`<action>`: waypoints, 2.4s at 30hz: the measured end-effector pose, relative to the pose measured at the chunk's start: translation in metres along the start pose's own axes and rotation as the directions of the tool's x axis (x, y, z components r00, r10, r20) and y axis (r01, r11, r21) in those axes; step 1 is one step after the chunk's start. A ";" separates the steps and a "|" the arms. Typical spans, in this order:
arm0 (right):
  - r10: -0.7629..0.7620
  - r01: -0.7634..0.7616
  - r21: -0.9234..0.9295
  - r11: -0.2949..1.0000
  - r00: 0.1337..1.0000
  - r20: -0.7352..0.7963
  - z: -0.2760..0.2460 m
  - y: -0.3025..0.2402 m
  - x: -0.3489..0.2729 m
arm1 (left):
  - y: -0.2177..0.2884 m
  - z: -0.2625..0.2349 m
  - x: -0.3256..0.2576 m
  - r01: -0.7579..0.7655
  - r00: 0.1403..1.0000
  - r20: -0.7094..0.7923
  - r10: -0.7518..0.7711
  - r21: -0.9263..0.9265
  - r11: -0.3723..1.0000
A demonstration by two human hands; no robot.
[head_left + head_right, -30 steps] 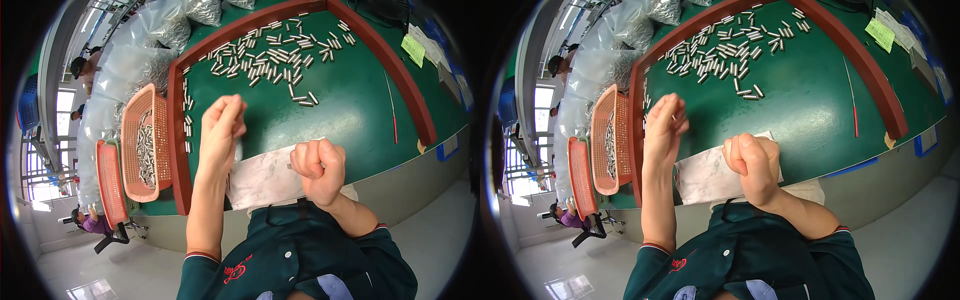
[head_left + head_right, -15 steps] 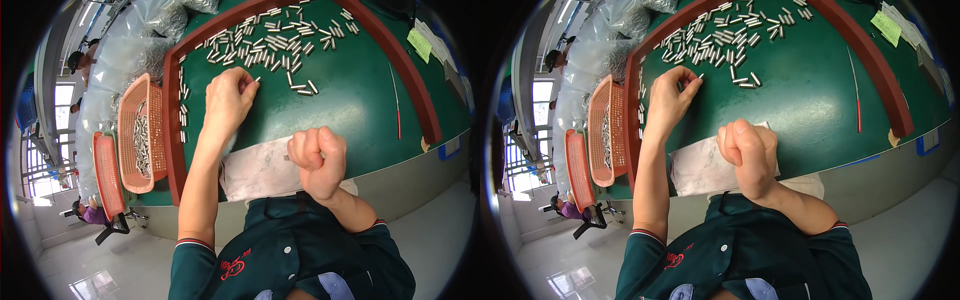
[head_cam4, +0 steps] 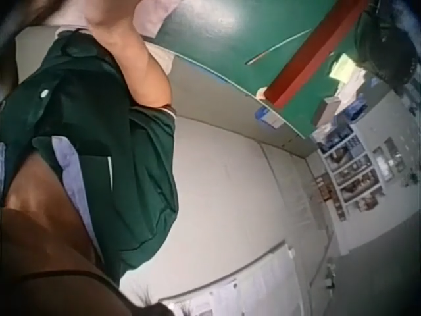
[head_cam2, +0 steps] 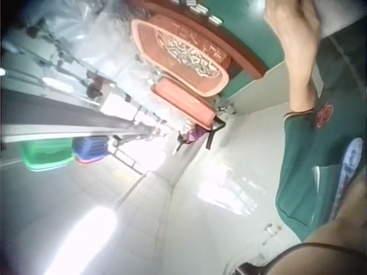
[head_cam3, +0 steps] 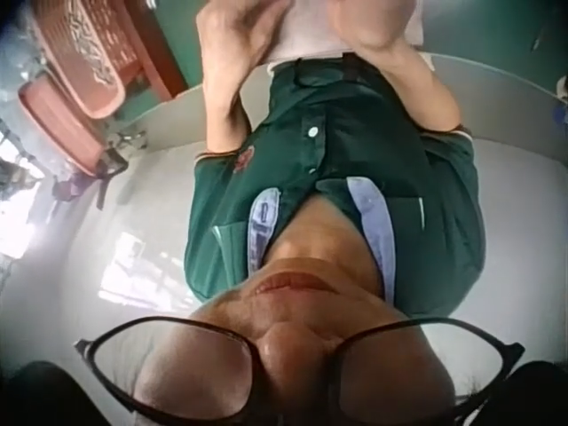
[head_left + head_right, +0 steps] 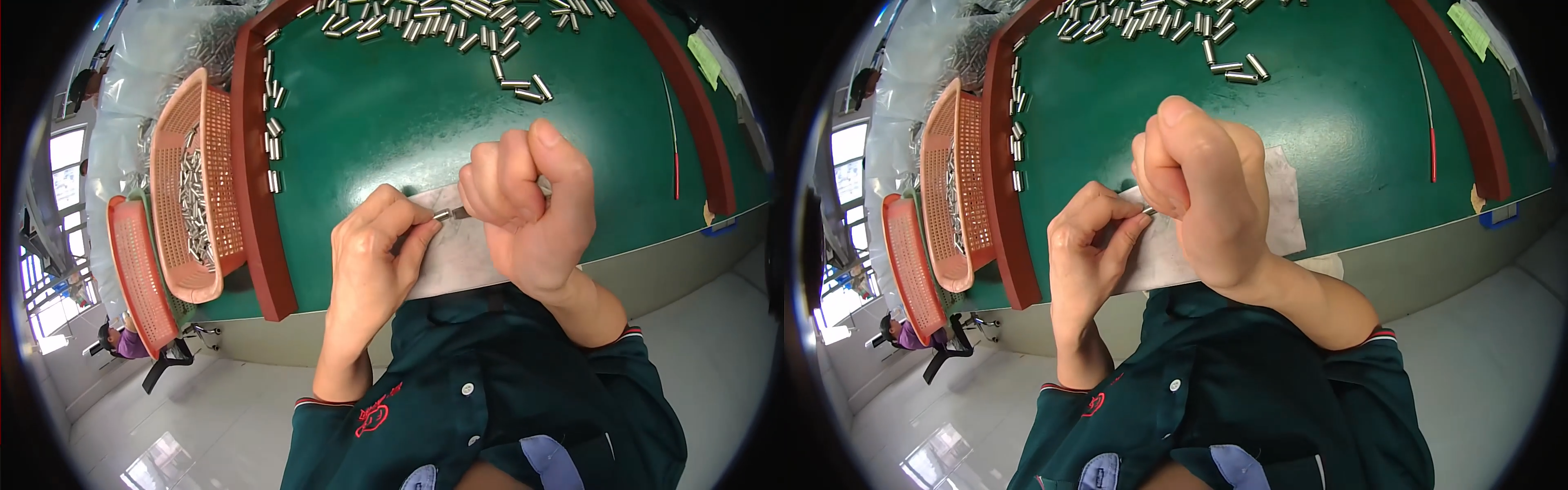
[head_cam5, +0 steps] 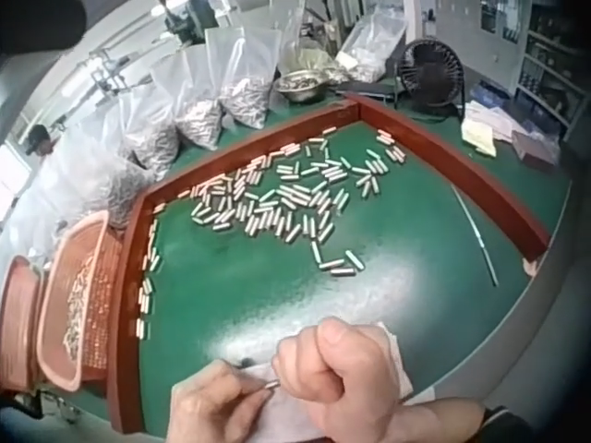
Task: Assembling small cylindrical hardware components at a workbench.
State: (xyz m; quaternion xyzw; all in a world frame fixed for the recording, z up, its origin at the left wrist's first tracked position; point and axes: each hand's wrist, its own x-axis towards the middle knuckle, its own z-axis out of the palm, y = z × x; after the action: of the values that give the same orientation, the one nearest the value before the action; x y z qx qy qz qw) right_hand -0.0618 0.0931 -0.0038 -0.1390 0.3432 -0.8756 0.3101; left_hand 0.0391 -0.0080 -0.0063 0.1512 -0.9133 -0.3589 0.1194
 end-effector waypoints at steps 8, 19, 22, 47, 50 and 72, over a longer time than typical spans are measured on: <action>0.023 -0.023 -0.063 0.998 1.000 -0.005 0.005 0.001 0.002 | -0.006 0.002 -0.001 -0.057 0.998 -0.017 0.056 -0.045 0.997; 0.040 -0.041 -0.037 0.998 0.999 -0.034 0.006 0.000 0.005 | -0.006 0.002 0.000 -0.041 0.999 -0.014 0.041 -0.059 0.997; 0.043 -0.044 -0.034 0.998 0.999 -0.025 0.003 0.000 0.005 | -0.006 0.002 -0.001 -0.029 1.000 -0.005 0.029 -0.059 0.998; -0.087 0.104 -0.264 0.959 0.993 0.076 0.012 0.012 -0.005 | -0.009 0.006 0.001 -0.065 0.998 -0.018 0.063 -0.135 0.989; -0.035 0.033 -0.195 0.980 0.999 -0.004 0.005 0.008 0.001 | -0.009 0.007 -0.001 -0.066 0.997 -0.036 0.062 -0.109 0.992; -0.206 0.224 0.205 0.953 0.973 -0.106 -0.036 -0.030 -0.012 | 0.023 0.002 0.093 0.096 0.992 -0.041 -0.117 -0.345 0.934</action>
State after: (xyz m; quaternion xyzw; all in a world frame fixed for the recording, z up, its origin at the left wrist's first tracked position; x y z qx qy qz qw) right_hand -0.0823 0.1365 -0.0096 -0.1043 0.2415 -0.9413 0.2117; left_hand -0.0521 -0.0250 0.0185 0.1884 -0.8234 -0.5133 0.1519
